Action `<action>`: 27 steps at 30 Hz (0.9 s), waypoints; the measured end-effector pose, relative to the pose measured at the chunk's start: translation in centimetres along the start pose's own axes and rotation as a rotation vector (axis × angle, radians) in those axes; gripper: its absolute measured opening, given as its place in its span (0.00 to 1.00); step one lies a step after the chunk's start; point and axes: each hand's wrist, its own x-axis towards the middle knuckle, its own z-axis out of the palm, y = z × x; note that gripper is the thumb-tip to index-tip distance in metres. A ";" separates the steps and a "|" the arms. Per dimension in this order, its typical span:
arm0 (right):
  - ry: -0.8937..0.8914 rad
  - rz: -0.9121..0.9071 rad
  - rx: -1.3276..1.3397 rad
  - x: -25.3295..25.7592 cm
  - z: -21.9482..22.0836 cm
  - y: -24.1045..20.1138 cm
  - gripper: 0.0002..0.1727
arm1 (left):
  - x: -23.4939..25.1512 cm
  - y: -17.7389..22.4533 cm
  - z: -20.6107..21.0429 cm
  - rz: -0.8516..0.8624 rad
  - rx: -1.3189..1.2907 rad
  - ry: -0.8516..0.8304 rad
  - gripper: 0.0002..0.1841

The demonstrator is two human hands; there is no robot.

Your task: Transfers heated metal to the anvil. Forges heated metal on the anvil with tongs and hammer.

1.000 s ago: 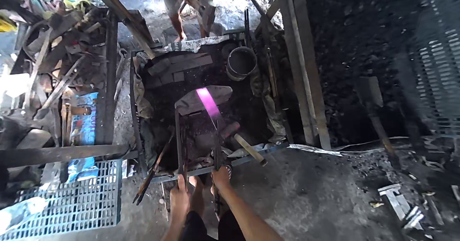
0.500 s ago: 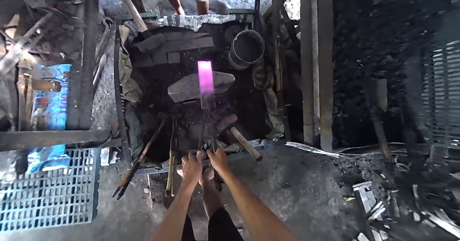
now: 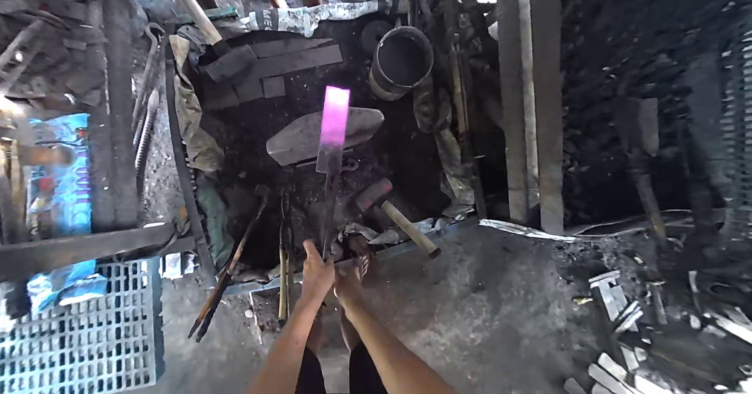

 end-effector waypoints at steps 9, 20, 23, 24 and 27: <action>-0.325 0.218 0.656 -0.6 2.4 -1.2 0.23 | -0.3 -0.6 -5.1 0.157 -0.189 -0.152 0.23; 0.024 0.002 0.163 -9.1 -11.0 -0.8 0.23 | -0.6 0.8 -6.2 0.053 -0.010 -0.192 0.30; 0.191 -0.057 -0.062 -13.3 -16.0 1.4 0.33 | 0.1 0.5 -6.0 0.023 -0.014 -0.184 0.38; 0.188 -0.081 -0.035 -14.4 -17.9 1.6 0.35 | 0.3 0.6 -5.8 -0.005 -0.028 -0.183 0.40; 0.092 -0.117 0.089 -15.2 -23.1 0.5 0.32 | 0.1 1.3 -4.9 -0.052 -0.118 -0.157 0.28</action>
